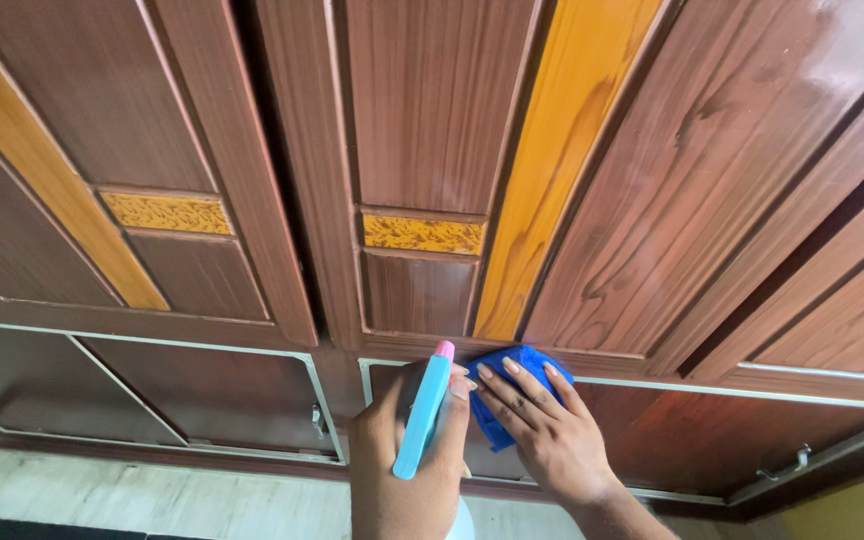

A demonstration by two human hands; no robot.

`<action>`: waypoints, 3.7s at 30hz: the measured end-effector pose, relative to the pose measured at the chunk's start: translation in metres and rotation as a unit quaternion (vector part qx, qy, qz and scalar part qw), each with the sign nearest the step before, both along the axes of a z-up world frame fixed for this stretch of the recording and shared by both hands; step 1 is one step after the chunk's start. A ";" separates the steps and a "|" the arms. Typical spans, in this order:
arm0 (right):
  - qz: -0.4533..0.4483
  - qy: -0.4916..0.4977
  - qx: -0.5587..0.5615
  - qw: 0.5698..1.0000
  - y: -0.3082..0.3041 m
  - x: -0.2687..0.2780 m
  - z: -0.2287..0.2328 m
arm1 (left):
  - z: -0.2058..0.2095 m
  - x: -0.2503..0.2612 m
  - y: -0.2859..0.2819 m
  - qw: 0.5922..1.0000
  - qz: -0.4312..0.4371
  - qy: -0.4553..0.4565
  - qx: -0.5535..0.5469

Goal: The person cleans the exterior of a wooden wardrobe using a spray bottle and a blue cloth. They spray the surface and wipe it down systematically, moving from the upper panels to the lower sections.

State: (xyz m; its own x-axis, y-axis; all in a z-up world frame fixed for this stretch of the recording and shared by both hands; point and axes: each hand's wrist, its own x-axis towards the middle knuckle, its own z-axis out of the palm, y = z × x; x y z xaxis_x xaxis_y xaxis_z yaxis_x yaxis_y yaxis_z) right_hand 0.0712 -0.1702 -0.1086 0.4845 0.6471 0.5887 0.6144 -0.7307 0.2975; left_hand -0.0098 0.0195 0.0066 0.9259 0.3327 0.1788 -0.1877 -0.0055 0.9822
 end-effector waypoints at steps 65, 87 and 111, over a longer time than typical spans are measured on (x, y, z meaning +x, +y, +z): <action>-0.089 0.565 0.743 0.348 -0.050 -0.019 -0.044 | -0.101 0.004 -0.062 0.997 -0.043 -0.022 0.067; -0.067 0.572 0.604 0.551 0.014 -0.014 -0.084 | -0.177 0.047 0.046 0.985 0.057 0.126 0.107; 0.092 -0.062 -0.196 0.974 0.084 0.055 -0.068 | -0.175 0.046 0.076 0.971 0.173 0.145 0.081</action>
State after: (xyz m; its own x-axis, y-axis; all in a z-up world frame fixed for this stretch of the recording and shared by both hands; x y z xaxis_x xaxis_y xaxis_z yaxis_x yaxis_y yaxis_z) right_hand 0.1260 -0.0858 -0.1769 0.2805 0.9028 0.3259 0.6660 -0.4276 0.6113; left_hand 0.0358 0.0953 -0.1686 0.7831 0.6219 0.0036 0.1369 -0.1781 0.9744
